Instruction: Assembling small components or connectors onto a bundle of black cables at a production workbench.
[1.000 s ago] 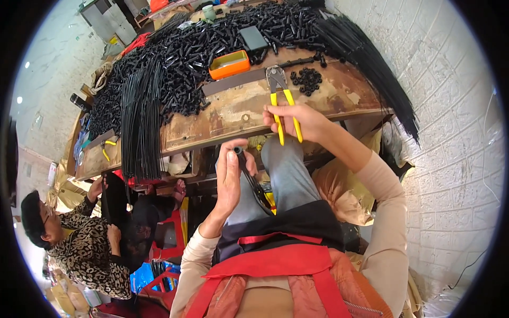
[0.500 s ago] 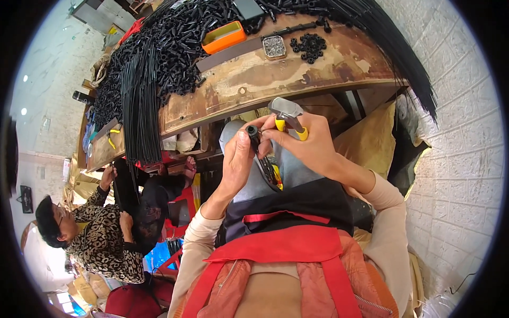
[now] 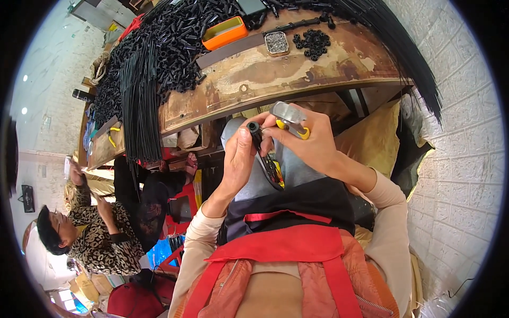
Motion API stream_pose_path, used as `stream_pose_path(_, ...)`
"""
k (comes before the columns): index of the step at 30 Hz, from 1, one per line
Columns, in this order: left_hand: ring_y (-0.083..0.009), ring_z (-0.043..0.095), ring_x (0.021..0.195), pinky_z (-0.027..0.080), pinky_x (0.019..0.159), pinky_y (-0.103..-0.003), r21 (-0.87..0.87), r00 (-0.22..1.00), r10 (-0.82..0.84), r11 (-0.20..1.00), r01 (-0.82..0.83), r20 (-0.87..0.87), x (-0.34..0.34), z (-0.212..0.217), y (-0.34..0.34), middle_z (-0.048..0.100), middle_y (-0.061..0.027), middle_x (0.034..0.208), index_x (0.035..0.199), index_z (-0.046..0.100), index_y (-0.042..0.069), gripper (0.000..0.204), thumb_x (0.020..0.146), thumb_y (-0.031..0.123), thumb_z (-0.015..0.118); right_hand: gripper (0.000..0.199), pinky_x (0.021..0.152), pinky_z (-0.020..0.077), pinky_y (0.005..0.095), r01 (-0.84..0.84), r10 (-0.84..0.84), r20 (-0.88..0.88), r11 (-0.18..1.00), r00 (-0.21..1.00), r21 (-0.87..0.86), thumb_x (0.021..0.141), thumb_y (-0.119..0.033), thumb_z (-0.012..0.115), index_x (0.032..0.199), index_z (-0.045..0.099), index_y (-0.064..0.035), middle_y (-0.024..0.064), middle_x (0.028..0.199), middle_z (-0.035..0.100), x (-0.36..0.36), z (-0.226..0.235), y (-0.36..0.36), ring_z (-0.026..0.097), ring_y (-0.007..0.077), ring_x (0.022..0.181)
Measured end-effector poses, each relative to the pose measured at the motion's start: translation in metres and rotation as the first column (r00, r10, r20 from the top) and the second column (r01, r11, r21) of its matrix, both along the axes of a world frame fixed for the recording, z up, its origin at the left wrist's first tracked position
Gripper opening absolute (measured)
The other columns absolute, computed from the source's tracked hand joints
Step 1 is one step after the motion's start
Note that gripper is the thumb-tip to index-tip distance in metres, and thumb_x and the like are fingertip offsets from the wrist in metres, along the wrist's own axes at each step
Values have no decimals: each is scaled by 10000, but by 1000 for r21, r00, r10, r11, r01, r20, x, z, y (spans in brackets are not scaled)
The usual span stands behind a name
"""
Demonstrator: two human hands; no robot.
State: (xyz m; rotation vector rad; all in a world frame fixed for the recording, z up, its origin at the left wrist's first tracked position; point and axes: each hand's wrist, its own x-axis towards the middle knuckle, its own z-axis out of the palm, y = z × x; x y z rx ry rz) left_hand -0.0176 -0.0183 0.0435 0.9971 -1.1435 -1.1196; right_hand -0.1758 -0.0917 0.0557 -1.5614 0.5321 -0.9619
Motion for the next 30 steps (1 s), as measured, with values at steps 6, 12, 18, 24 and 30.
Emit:
stream_pose_path(6,-75,422,729,352,666,-217,-6,1000,28,1000,-27,13,4,-3,1,511,9,817,1269,539,-31,531,1063,402,311,142,705,547,315,-79,62,140,990,988,119,859,80,654,972,586,23,136,923,651,11,8,4,667,196,731)
stream_pose_path(12,-67,480,745,367,642,-206,-36,999,36,999,-37,-22,12,-1,3,570,-14,878,1305,488,-71,620,1050,462,298,137,669,556,318,-157,138,161,981,977,111,864,87,641,967,575,24,143,941,640,19,9,4,666,210,749)
stream_pose_path(18,-59,441,728,358,650,-212,-24,997,59,998,-58,51,14,4,9,557,-9,859,1325,487,-49,629,1042,485,311,128,686,546,300,-139,112,183,981,977,138,860,88,643,945,576,19,116,921,635,26,9,10,657,180,789)
stream_pose_path(24,-70,370,663,315,600,-219,15,985,-72,997,75,-157,25,-14,2,432,29,753,1428,393,-3,589,1052,444,318,197,691,502,260,-55,54,-64,998,997,-10,818,-6,719,958,582,1,58,876,630,37,25,-7,605,115,748)
stream_pose_path(30,-67,335,620,288,568,-218,-64,962,-66,997,51,-264,46,-9,-6,395,34,686,1413,383,-10,633,1035,494,322,149,602,448,232,-67,50,-468,998,882,-21,905,-107,626,984,532,-21,20,704,573,6,36,-8,538,75,635)
